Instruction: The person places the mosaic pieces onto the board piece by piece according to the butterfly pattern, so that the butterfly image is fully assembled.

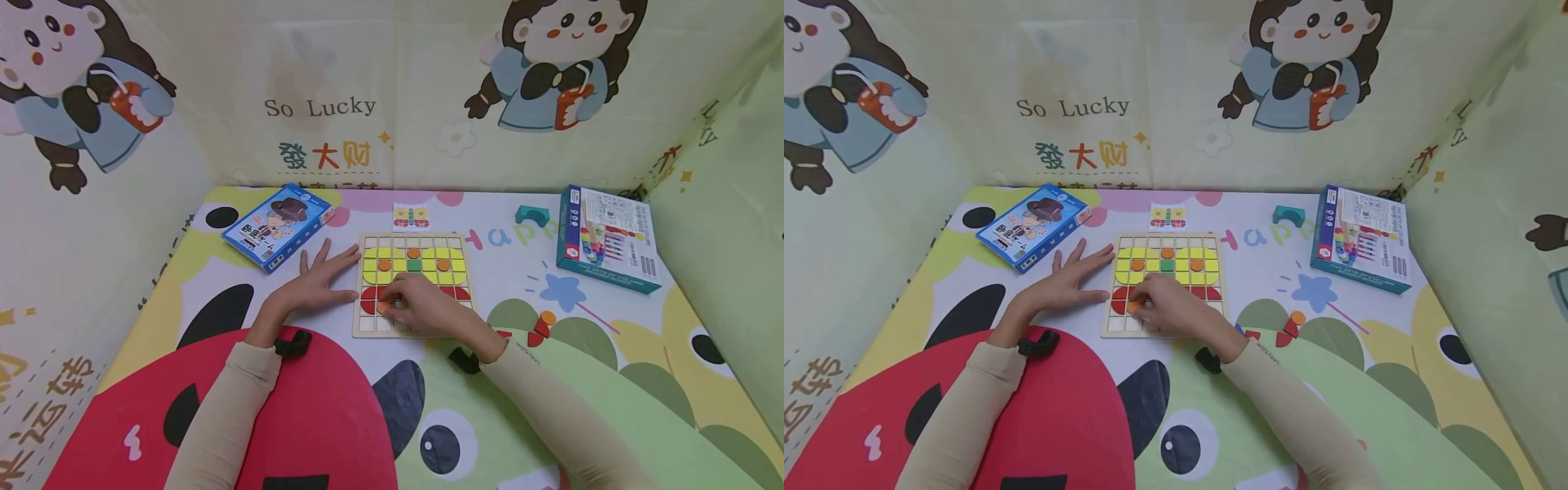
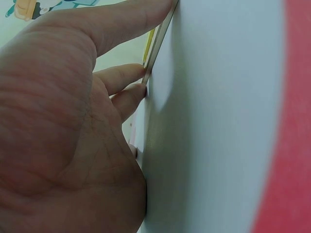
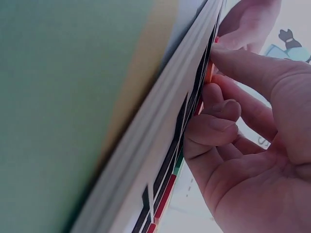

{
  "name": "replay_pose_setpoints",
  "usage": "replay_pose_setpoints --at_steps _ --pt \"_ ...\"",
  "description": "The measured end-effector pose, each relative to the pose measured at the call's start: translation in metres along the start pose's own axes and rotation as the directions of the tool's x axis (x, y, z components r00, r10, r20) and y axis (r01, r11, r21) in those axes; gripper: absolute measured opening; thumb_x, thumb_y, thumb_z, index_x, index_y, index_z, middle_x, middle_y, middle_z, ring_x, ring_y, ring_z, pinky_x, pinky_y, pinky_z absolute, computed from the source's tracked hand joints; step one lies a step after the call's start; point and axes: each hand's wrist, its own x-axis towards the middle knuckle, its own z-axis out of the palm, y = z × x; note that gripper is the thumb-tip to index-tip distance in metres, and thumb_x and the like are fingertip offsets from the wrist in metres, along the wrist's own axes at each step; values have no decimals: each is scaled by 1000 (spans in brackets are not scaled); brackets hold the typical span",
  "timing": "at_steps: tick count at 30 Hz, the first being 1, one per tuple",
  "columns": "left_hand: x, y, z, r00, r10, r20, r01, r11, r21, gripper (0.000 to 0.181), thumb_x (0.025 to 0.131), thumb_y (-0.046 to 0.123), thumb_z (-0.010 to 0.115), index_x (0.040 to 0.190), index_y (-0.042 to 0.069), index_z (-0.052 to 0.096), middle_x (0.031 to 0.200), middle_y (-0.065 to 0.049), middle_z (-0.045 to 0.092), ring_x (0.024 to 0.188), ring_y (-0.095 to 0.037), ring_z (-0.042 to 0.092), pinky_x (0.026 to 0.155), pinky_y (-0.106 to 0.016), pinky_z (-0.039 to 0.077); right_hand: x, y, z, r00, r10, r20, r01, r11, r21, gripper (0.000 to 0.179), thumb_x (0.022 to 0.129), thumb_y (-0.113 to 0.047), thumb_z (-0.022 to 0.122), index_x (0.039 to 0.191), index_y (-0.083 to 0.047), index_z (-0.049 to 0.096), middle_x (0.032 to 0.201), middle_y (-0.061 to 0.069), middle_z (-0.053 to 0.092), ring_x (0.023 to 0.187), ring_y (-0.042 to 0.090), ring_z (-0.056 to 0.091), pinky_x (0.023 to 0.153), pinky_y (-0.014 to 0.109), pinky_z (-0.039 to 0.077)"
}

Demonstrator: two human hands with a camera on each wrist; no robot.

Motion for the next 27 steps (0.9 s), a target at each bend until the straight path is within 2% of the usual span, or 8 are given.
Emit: replay_pose_setpoints --at_steps 8,13,17,23,27 --pt "0 0 0 1000 -8 3 8 1000 -1 89 94 50 72 169 27 29 181 -1 15 165 -43 -20 120 -78 -24 -1 0 0 1000 -5 7 5 1000 -9 26 94 -24 82 118 -14 80 109 1 71 97 13 60 80 23 54" --pt "1 1 0 1000 -10 2 10 1000 3 90 94 50 72 169 27 28 181 -1 15 165 -43 -20 120 -78 -24 -7 2 -4 1000 -4 -15 4 1000 -5 27 94 -24 81 119 -14 80 110 0 73 99 14 62 82 27 55" --pt "1 1 -1 1000 -9 2 9 1000 7 90 94 50 72 169 28 28 181 -1 14 165 -42 -20 120 -78 -24 -18 6 -12 999 30 -40 -29 999 14 26 94 -24 81 118 -15 80 106 -4 74 96 12 62 82 28 56" --pt "0 0 0 1000 -12 -3 12 1000 0 90 94 49 73 169 28 28 181 0 14 166 -42 -20 121 -77 -23 -41 15 -24 996 51 -69 -50 998 27 25 93 -24 82 116 -13 80 95 -4 72 81 13 57 69 24 50" --pt "0 -1 0 1000 -14 -2 14 1000 -1 91 94 49 73 170 29 27 181 1 14 166 -41 -20 121 -77 -24 -59 23 -34 992 50 -119 -48 999 21 25 93 -21 82 116 -10 80 90 -3 71 75 13 55 64 22 46"
